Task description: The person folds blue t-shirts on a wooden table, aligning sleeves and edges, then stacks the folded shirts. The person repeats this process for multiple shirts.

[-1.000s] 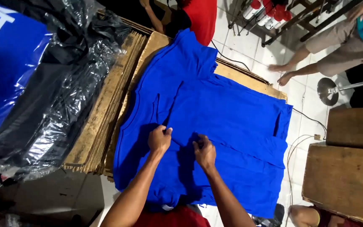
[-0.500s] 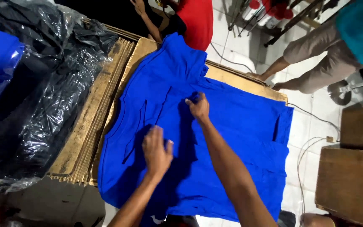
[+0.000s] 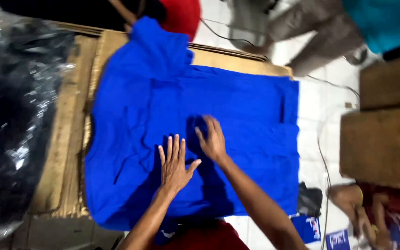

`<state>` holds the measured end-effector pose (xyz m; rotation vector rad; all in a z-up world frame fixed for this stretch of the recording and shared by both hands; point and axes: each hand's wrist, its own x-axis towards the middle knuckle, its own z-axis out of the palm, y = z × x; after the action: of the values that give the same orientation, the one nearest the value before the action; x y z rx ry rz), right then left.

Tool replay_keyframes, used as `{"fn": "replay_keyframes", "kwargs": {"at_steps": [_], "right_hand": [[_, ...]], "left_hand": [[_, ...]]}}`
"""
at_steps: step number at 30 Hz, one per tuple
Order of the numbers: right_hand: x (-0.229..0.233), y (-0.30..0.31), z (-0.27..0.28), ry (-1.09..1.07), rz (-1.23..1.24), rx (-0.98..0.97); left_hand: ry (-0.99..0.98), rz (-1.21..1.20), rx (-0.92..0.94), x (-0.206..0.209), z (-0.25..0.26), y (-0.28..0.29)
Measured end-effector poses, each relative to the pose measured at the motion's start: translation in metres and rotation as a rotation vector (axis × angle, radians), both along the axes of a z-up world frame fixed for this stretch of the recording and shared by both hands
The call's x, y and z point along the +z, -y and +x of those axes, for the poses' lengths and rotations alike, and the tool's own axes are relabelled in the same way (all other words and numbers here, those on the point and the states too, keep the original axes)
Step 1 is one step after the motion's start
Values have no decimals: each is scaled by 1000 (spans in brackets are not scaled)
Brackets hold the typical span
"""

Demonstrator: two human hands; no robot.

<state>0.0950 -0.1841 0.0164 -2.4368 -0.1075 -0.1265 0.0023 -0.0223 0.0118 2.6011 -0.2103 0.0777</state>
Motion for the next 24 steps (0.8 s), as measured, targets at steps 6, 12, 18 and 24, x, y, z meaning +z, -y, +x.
{"fn": "replay_keyframes", "kwargs": {"at_steps": [6,12,18,24], "right_hand": [[-62,237,-135,196,-407,-219],[-84,366,-128,169,-768,-186],[-64,364,-135,245,-624,-204],[-28,310,-174,23,-456,-337]], "left_hand": [[266,-17,-241,-50,18,67],[368,193,-210,-64,41,69],[336,216,-162,-65,40,69],[325,55,-219,-7,47,178]]}}
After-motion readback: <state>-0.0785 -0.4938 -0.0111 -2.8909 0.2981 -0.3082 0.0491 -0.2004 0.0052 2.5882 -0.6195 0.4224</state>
